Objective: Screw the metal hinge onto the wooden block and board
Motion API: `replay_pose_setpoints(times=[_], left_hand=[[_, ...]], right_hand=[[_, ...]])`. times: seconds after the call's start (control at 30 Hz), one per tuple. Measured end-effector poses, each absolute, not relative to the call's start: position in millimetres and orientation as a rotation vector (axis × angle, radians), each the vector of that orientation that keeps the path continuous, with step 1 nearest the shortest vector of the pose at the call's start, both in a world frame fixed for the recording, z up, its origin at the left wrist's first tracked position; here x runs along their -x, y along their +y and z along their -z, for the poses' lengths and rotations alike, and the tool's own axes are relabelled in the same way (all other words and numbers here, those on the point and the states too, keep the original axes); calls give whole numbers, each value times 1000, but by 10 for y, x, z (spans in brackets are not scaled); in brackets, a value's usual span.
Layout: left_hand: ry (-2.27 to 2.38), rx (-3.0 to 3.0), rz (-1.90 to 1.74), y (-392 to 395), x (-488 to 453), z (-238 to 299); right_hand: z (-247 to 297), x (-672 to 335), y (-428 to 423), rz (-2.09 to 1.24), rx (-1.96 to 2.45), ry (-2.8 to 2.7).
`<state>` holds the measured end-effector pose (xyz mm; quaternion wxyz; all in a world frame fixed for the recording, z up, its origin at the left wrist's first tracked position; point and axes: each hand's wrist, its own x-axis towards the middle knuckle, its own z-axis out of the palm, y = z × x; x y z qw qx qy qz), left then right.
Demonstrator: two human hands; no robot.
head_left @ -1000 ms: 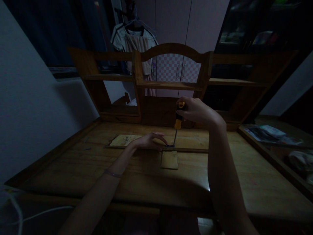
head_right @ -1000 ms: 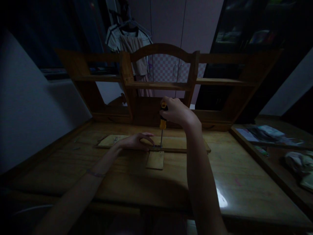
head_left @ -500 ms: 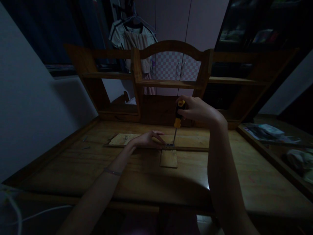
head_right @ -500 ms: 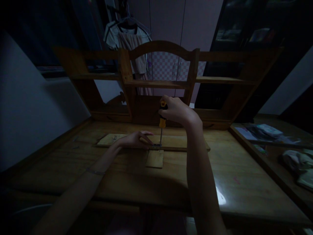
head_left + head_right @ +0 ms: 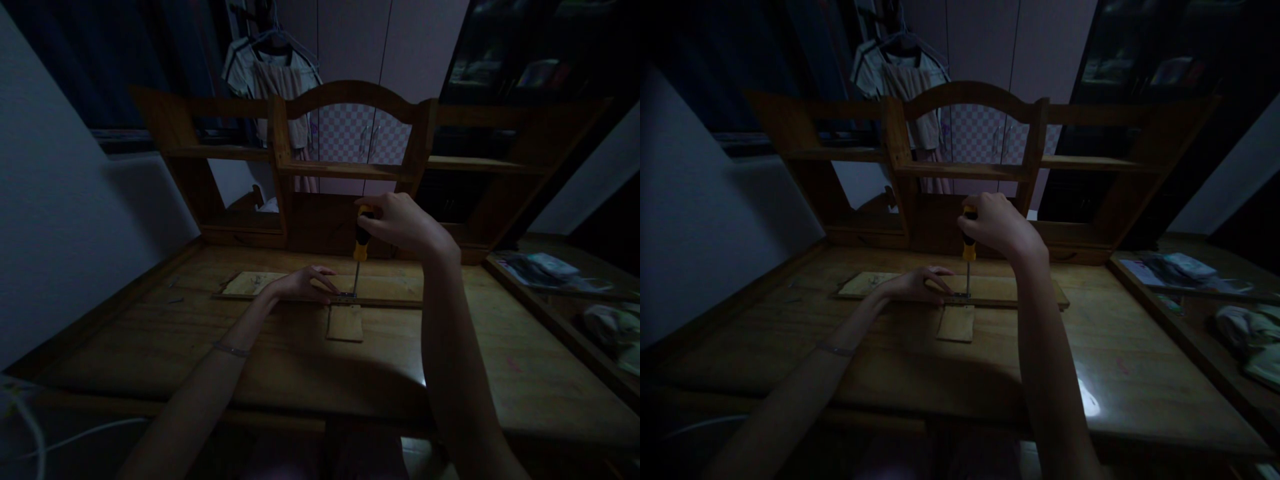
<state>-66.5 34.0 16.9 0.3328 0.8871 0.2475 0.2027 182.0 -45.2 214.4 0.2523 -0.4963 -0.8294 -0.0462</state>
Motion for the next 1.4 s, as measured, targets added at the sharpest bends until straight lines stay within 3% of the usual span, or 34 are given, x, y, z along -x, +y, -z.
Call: replay_pose_setpoints(times=[1.4], left_hand=[[695, -2305, -471, 394, 641, -175]], right_hand=[[-2064, -1896, -385, 113, 1315, -2229]])
